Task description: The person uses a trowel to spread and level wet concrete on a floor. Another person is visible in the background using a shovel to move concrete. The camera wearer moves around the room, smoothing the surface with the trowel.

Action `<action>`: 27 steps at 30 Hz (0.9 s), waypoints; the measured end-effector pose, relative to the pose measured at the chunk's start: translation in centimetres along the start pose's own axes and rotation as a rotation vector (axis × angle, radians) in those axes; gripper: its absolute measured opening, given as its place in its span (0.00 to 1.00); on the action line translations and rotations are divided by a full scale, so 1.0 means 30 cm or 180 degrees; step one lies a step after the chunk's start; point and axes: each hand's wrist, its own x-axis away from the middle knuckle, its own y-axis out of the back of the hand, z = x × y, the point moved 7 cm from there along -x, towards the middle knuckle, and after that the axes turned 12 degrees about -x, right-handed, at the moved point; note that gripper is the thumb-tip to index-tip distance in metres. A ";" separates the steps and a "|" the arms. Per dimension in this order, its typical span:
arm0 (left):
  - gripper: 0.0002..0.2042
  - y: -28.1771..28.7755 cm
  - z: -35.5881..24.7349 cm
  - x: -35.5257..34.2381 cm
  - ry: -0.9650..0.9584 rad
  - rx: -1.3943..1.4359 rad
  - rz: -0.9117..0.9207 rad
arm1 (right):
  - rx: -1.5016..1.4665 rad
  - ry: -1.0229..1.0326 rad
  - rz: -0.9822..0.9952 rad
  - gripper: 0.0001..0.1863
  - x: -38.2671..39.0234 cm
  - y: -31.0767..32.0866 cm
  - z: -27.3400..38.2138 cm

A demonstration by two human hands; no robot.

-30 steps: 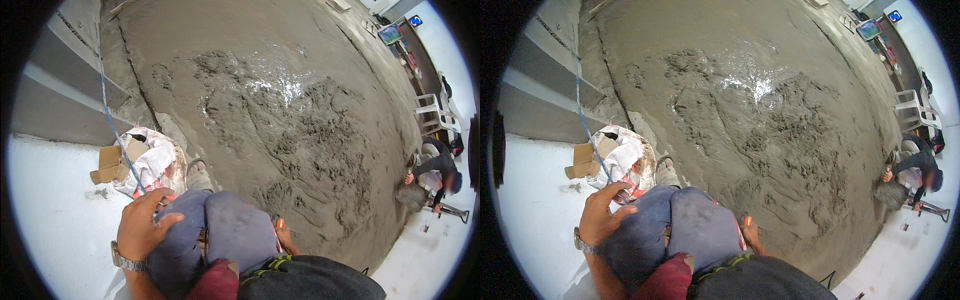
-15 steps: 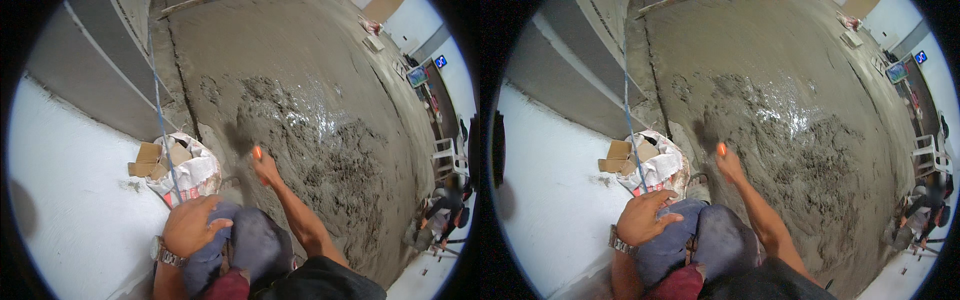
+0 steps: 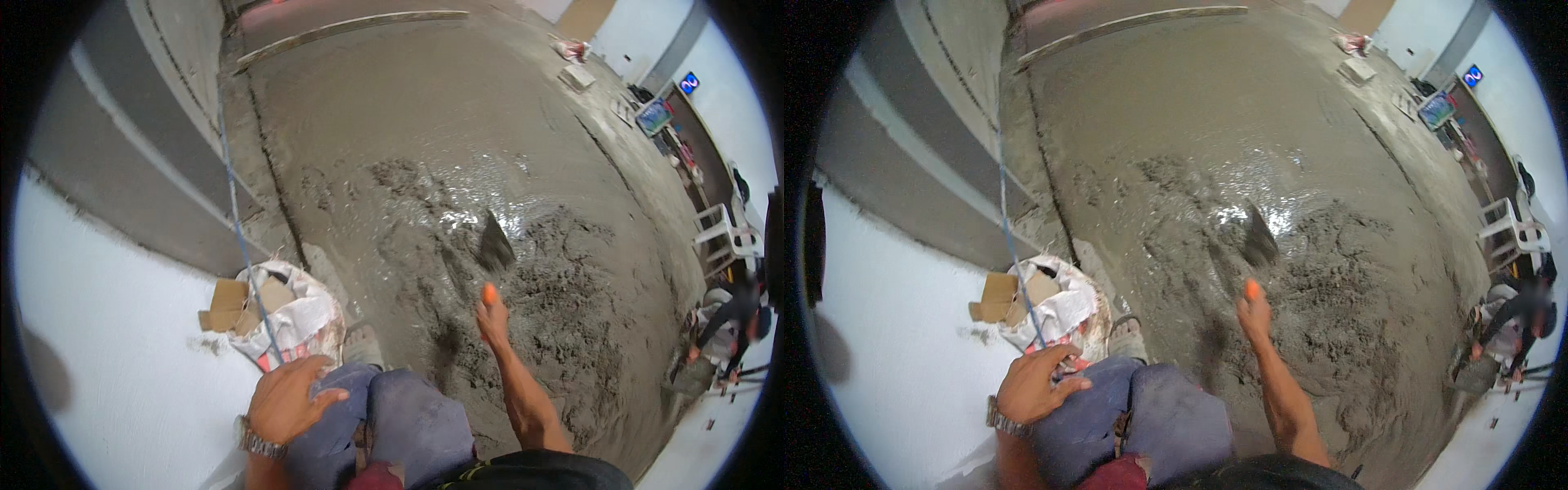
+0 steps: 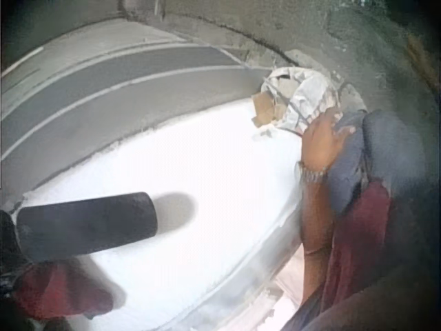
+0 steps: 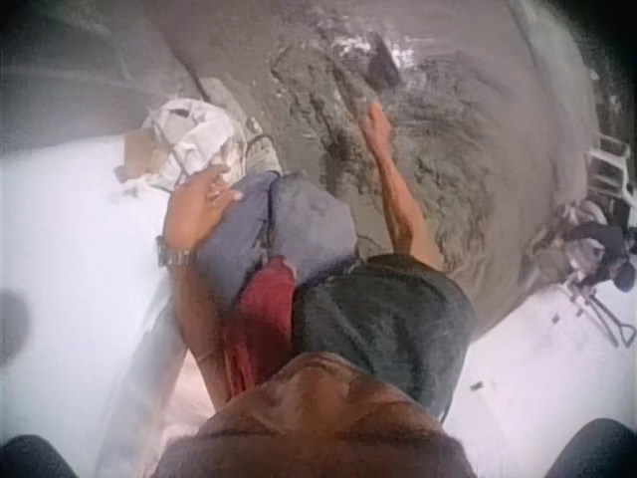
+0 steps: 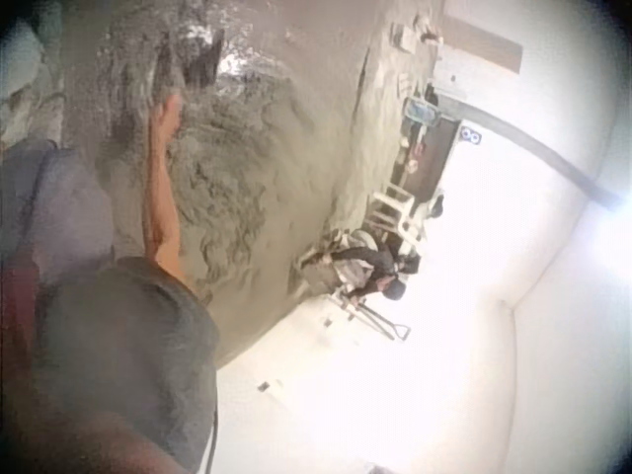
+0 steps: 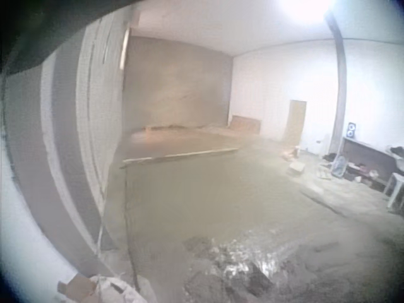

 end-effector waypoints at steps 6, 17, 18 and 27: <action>0.25 0.010 -0.027 -0.004 0.0017 -0.0095 0.0101 | -0.0120 -0.2339 -0.1976 0.10 0.578 0.580 -0.671; 0.24 0.030 -0.099 0.004 -0.0079 -0.0094 0.0002 | -0.0676 -0.2671 -0.1466 0.14 0.235 0.226 -0.899; 0.24 0.046 -0.080 0.035 0.0099 -0.0092 -0.0023 | -0.1097 -0.2670 -0.1066 0.15 0.207 0.112 -0.640; 0.25 0.025 -0.096 -0.006 -0.0159 -0.0273 0.0031 | -0.1479 -0.1827 -0.0741 0.13 -0.459 -0.161 -0.355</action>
